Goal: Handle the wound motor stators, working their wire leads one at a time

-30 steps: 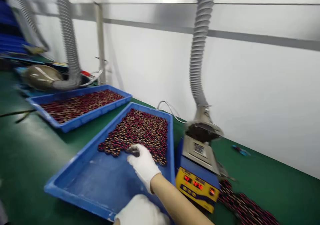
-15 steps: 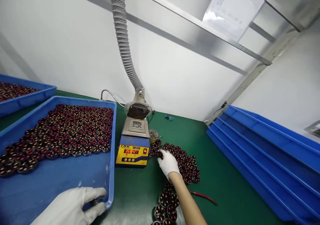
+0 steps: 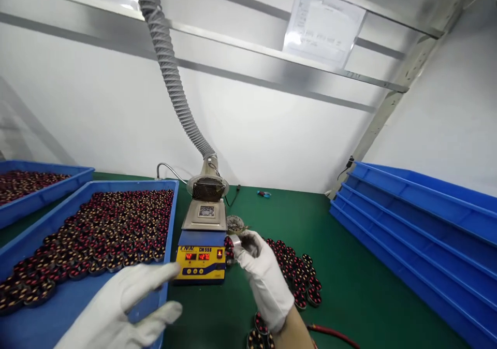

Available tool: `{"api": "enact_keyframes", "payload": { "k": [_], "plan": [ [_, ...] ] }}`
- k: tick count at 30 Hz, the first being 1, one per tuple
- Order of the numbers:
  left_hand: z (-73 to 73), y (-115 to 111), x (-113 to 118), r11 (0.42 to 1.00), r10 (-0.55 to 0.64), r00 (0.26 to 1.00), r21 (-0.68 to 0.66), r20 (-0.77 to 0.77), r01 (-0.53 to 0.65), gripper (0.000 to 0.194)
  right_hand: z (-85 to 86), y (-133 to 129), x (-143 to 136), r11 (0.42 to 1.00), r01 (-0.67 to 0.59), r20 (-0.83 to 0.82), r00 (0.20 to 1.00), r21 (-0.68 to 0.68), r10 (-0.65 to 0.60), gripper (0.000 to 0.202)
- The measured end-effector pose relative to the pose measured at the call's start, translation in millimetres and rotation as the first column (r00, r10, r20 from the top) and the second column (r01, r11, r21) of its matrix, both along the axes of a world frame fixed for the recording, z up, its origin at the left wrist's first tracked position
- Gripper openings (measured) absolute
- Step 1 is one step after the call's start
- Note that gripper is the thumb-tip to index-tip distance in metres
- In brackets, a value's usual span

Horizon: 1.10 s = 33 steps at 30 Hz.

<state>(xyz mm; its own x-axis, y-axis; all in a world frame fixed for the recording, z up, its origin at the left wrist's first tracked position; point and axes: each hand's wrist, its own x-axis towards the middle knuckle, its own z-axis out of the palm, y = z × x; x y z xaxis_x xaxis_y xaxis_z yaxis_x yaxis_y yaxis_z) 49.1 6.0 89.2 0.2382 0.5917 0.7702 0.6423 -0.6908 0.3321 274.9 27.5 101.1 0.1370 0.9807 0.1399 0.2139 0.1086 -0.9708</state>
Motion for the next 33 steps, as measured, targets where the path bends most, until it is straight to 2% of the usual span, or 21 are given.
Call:
{"api": "enact_keyframes", "payload": {
  "k": [1, 2, 3, 4, 6, 8, 10, 12, 15, 17, 19, 21, 24, 26, 27, 30, 32, 33],
  "plan": [
    [11.3, 2, 10, 0.997, -0.013, 1.0, 0.075, -0.028, 0.015, 0.034, 9.9, -5, -13, 0.998, -0.048, -0.094, 0.994, 0.034, 0.051, 0.061],
    [20.4, 4, 20, 0.989, -0.015, 0.998, 0.144, -0.062, 0.024, 0.044, 18.1, -9, -25, 0.991, -0.12, -0.299, 0.945, 0.055, 0.131, 0.063],
    [26.9, 6, 28, 0.964, 0.014, 0.992, 0.265, -0.128, 0.021, 0.048, 24.3, -12, -36, 0.982, -0.171, -0.413, 0.891, 0.077, 0.187, 0.059],
    [30.5, 8, 34, 0.924, 0.069, 0.992, 0.381, -0.103, -0.025, 0.045, 28.4, -13, -45, 0.972, -0.199, -0.459, 0.857, 0.122, 0.233, 0.055],
    [31.6, 13, 38, 0.88, 0.125, 0.99, 0.469, -0.069, -0.078, 0.038, 31.2, -12, -56, 0.958, -0.21, -0.449, 0.849, 0.196, 0.278, 0.047],
    [28.8, 17, 35, 0.902, 0.068, 0.997, 0.429, -0.041, -0.044, 0.032, 29.7, -9, -55, 0.956, -0.17, -0.369, 0.895, 0.239, 0.251, 0.048],
    [26.1, 17, 29, 0.947, -0.081, 0.997, 0.31, -0.011, 0.081, 0.03, 27.8, -8, -47, 0.953, -0.142, -0.326, 0.917, 0.268, 0.229, 0.05],
    [24.2, 16, 24, 0.966, -0.237, 0.968, 0.125, 0.081, 0.226, 0.028, 28.0, -9, -36, 0.929, -0.23, -0.272, 0.911, 0.288, 0.31, 0.048],
    [21.6, 15, 23, 0.901, -0.374, 0.89, -0.126, 0.263, 0.416, 0.025, 30.7, -13, -28, 0.877, -0.374, -0.15, 0.89, 0.302, 0.431, 0.035],
    [20.2, 16, 24, 0.847, -0.425, 0.846, -0.188, 0.323, 0.498, 0.025, 30.3, -12, -30, 0.87, -0.333, -0.096, 0.915, 0.363, 0.391, 0.03],
    [20.5, 18, 26, 0.84, -0.462, 0.828, -0.143, 0.317, 0.523, 0.025, 26.9, -9, -36, 0.847, -0.272, -0.086, 0.934, 0.458, 0.346, 0.028],
    [22.4, 20, 27, 0.86, -0.489, 0.838, -0.028, 0.241, 0.51, 0.025, 22.9, -3, -42, 0.848, -0.251, -0.118, 0.933, 0.467, 0.341, 0.031],
    [24.3, 21, 29, 0.866, -0.497, 0.859, 0.122, 0.12, 0.484, 0.021, 22.6, -1, -46, 0.907, -0.264, -0.326, 0.869, 0.329, 0.371, 0.039],
    [22.1, 20, 32, 0.878, -0.478, 0.859, 0.127, 0.182, 0.461, 0.017, 27.7, -4, -43, 0.935, -0.258, -0.483, 0.804, 0.245, 0.348, 0.038],
    [20.0, 19, 33, 0.884, -0.468, 0.85, 0.111, 0.241, 0.454, 0.015, 31.1, -6, -40, 0.937, -0.274, -0.506, 0.789, 0.218, 0.348, 0.036],
    [14.4, 18, 39, 0.892, -0.435, 0.828, 0.044, 0.353, 0.45, 0.016, 39.2, -11, -33, 0.905, -0.387, -0.335, 0.841, 0.177, 0.425, 0.029],
    [14.7, 18, 42, 0.901, -0.421, 0.842, 0.045, 0.337, 0.432, 0.017, 38.5, -10, -34, 0.893, -0.389, -0.225, 0.871, 0.225, 0.436, 0.026],
    [16.4, 18, 42, 0.91, -0.41, 0.859, 0.076, 0.306, 0.407, 0.016, 36.0, -8, -38, 0.899, -0.35, -0.241, 0.878, 0.265, 0.413, 0.027]
  ]
}}
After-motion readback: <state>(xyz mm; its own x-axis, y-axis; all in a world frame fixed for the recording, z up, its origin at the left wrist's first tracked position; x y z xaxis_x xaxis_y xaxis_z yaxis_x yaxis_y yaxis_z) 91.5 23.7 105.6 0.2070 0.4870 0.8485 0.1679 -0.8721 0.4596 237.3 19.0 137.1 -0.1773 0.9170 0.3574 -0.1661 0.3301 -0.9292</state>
